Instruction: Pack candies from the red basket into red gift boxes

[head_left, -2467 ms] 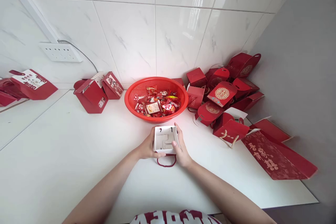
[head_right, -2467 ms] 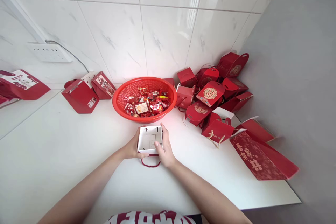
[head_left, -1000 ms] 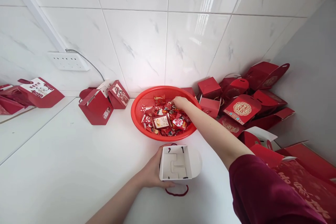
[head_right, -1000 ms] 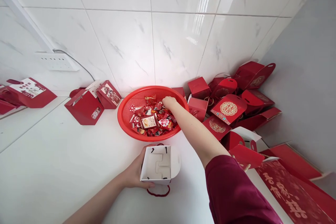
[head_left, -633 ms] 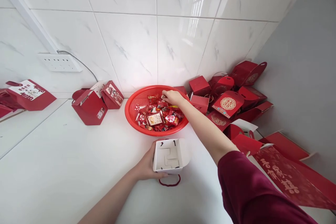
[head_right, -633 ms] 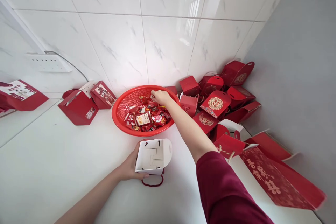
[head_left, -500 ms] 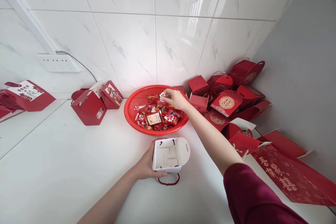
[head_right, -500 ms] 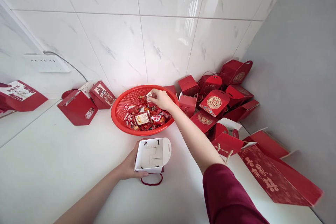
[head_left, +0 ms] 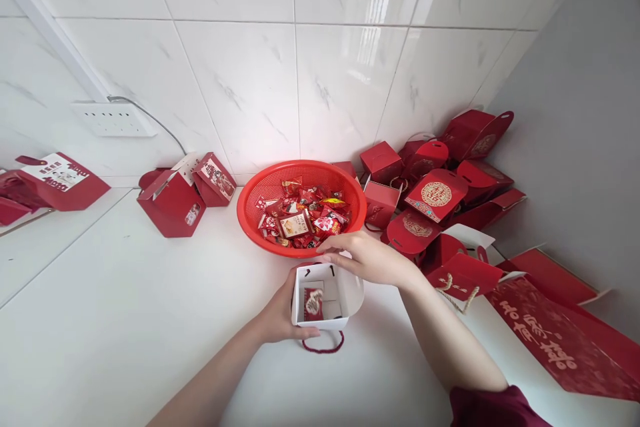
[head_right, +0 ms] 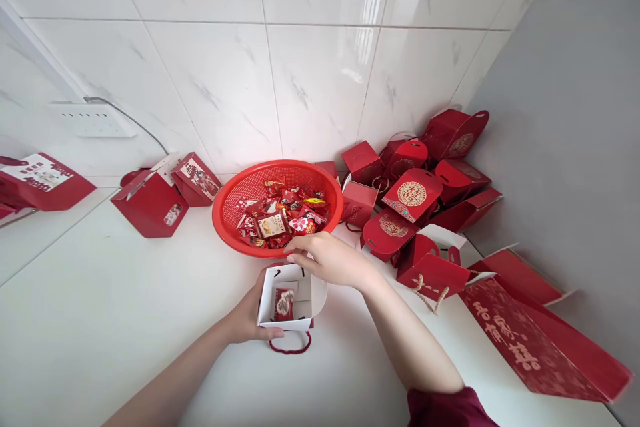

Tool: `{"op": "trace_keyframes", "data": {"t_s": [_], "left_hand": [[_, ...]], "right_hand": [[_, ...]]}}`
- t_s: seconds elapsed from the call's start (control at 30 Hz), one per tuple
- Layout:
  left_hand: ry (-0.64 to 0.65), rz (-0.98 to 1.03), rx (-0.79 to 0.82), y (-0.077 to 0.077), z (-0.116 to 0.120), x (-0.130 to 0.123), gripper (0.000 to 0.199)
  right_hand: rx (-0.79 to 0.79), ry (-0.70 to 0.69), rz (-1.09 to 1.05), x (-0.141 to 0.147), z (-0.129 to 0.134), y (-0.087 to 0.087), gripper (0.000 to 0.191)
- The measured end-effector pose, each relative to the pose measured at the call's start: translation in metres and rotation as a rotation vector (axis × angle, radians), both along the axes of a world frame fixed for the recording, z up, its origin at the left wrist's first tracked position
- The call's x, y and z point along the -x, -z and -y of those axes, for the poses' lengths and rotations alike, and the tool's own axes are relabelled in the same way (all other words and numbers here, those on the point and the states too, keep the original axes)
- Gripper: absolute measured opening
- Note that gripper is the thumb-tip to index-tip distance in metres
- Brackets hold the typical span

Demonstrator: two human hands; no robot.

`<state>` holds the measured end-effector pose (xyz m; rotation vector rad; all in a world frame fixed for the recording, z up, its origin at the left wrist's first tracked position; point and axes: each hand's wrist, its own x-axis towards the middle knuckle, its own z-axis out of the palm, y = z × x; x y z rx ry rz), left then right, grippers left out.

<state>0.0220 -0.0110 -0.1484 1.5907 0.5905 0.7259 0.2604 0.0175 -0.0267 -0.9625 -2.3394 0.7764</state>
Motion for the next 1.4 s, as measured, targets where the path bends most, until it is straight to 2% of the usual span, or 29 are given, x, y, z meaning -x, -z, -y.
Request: {"op": "trace_keyframes", "data": {"t_s": [0.13, 0.2, 0.27, 0.33, 0.4, 0.47, 0.53, 0.6, 0.67, 0.77, 0.83, 0.9, 0.97, 1.07, 1.17, 1.23, 1.33, 1.4], "left_hand": [[-0.106, -0.169, -0.062, -0.011, 0.003, 0.008, 0.109], [-0.142, -0.308, -0.123, -0.026, 0.006, 0.020, 0.117], [-0.124, -0.475, -0.145, -0.048, 0.011, 0.037, 0.122], [-0.092, -0.640, -0.139, -0.075, 0.014, 0.055, 0.106], [-0.125, -0.790, -0.145, -0.105, 0.012, 0.069, 0.074], [-0.165, -0.929, -0.182, -0.133, 0.002, 0.076, 0.044], [-0.250, -0.965, -0.249, -0.154, -0.019, 0.074, 0.039], [-0.336, -0.974, -0.338, -0.165, -0.052, 0.065, 0.042], [-0.357, -1.011, -0.432, -0.162, -0.092, 0.054, 0.042], [-0.317, -1.106, -0.489, -0.143, -0.153, 0.038, 0.038], [-0.296, -1.149, -0.481, -0.125, -0.184, 0.029, 0.038], [-0.274, -1.210, -0.471, -0.110, -0.202, 0.023, 0.046], [-0.266, -1.276, -0.452, -0.099, -0.210, 0.019, 0.054], [-0.323, -1.361, -0.444, -0.092, -0.209, 0.018, 0.062], [-0.441, -1.430, -0.446, -0.095, -0.205, 0.020, 0.052], [-0.460, -1.463, -0.413, -0.098, -0.205, 0.022, 0.040], [-0.329, -1.462, -0.315, -0.100, -0.207, 0.026, 0.029], [-0.237, -1.423, -0.271, -0.097, -0.207, 0.027, 0.029]], "right_hand": [[-0.098, -0.140, 0.083, 0.004, 0.022, 0.000, 0.022], [-0.206, -0.177, 0.168, 0.008, 0.038, 0.009, 0.030], [-0.323, -0.166, 0.240, 0.012, 0.053, 0.022, 0.037], [-0.424, -0.156, 0.281, 0.016, 0.065, 0.036, 0.027], [-0.518, -0.138, 0.286, 0.018, 0.072, 0.046, 0.013], [-0.613, -0.104, 0.229, 0.017, 0.076, 0.052, 0.012], [-0.717, -0.075, 0.130, 0.014, 0.079, 0.057, 0.013], [-0.840, -0.063, 0.038, 0.010, 0.085, 0.065, 0.010], [-0.947, -0.082, -0.031, 0.007, 0.096, 0.077, 0.008], [-1.016, -0.097, -0.130, 0.008, 0.113, 0.101, 0.013], [-1.012, -0.112, -0.180, 0.012, 0.119, 0.115, 0.015], [-1.005, -0.126, -0.215, 0.016, 0.120, 0.121, 0.016], [-0.991, -0.113, -0.249, 0.020, 0.118, 0.122, 0.018], [-0.949, -0.088, -0.286, 0.023, 0.114, 0.115, 0.023], [-0.920, -0.080, -0.284, 0.022, 0.115, 0.109, 0.025], [-0.911, -0.078, -0.273, 0.021, 0.116, 0.107, 0.026], [-0.902, -0.081, -0.266, 0.021, 0.117, 0.107, 0.026], [-0.901, -0.078, -0.280, 0.021, 0.116, 0.107, 0.025]]}}
